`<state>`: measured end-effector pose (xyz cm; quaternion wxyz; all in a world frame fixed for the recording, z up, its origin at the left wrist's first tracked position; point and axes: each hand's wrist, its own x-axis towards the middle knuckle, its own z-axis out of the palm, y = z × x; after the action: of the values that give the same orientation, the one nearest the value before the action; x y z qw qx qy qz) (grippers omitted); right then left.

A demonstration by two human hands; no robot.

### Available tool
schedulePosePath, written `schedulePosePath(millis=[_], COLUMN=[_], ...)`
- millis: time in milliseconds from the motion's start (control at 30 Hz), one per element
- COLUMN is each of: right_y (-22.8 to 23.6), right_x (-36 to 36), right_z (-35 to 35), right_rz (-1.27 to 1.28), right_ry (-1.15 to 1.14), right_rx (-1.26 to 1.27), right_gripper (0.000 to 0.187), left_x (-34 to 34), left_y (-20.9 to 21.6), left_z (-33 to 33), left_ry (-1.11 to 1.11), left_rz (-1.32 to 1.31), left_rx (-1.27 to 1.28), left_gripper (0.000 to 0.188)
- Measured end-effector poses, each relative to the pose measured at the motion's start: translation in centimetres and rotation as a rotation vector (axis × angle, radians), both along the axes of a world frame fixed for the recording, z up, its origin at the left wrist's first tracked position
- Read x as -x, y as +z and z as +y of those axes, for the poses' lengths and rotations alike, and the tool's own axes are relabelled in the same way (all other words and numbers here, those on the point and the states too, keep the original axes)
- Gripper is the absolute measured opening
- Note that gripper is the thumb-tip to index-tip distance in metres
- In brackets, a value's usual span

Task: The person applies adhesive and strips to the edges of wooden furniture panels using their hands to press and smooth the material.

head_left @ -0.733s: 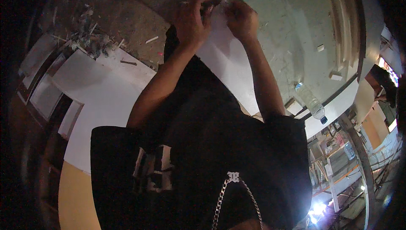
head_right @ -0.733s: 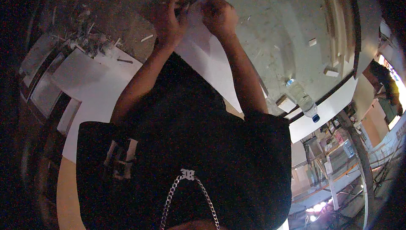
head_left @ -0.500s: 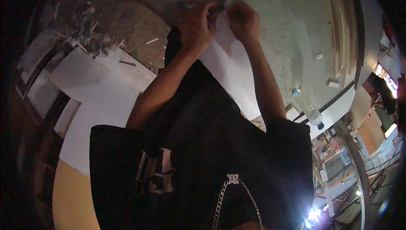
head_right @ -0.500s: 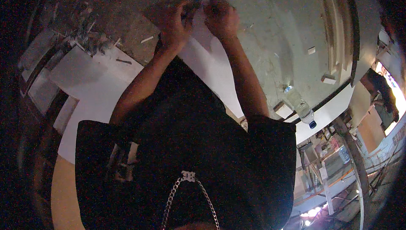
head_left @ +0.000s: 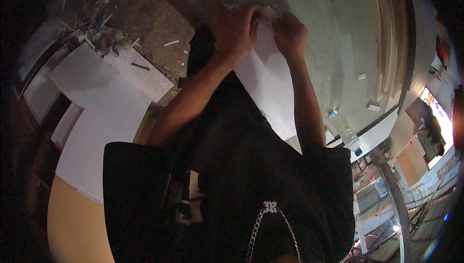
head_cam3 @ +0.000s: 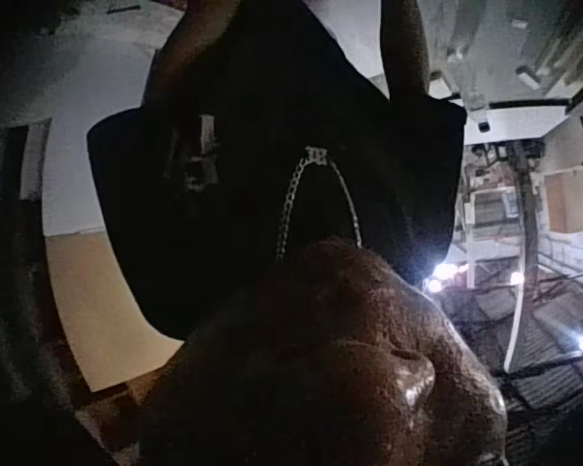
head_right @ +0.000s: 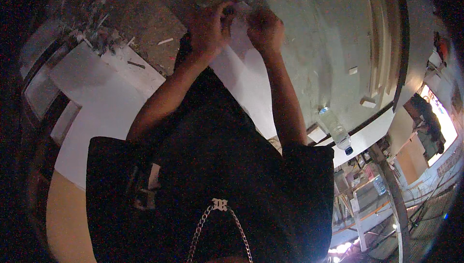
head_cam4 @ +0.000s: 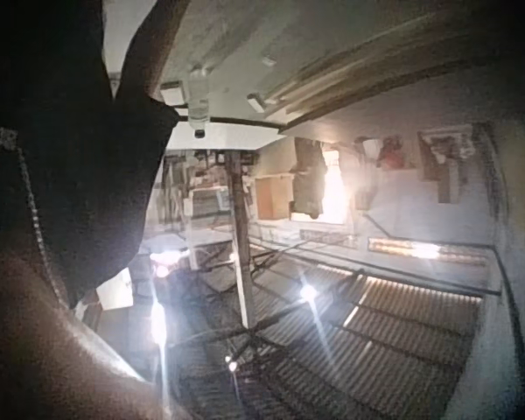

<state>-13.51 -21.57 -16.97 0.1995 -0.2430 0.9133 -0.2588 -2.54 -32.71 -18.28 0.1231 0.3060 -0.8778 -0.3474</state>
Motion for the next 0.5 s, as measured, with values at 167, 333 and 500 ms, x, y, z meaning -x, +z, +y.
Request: schedulePosePath(millis=[167, 333, 500], right_y=[-0.8, -1.0, -1.0], right_x=[0.2, 0.9, -0.3], right_z=[0.4, -1.1, 1.1], right_rz=[0.026, 0.115, 0.055], right_ry=[0.028, 0.11, 0.012], right_rx=[0.0, -0.069, 0.033], right_gripper=[0.024, 0.021, 0.021], left_x=[-0.5, -0.4, -0.5], left_y=[-0.3, -0.3, 0.3], left_z=[0.1, 0.1, -0.2], left_ry=[0.006, -0.024, -0.063], left_rz=[-0.026, 0.089, 0.06], left_rx=[-0.009, -0.021, 0.023], left_gripper=[0.031, 0.038, 0.047])
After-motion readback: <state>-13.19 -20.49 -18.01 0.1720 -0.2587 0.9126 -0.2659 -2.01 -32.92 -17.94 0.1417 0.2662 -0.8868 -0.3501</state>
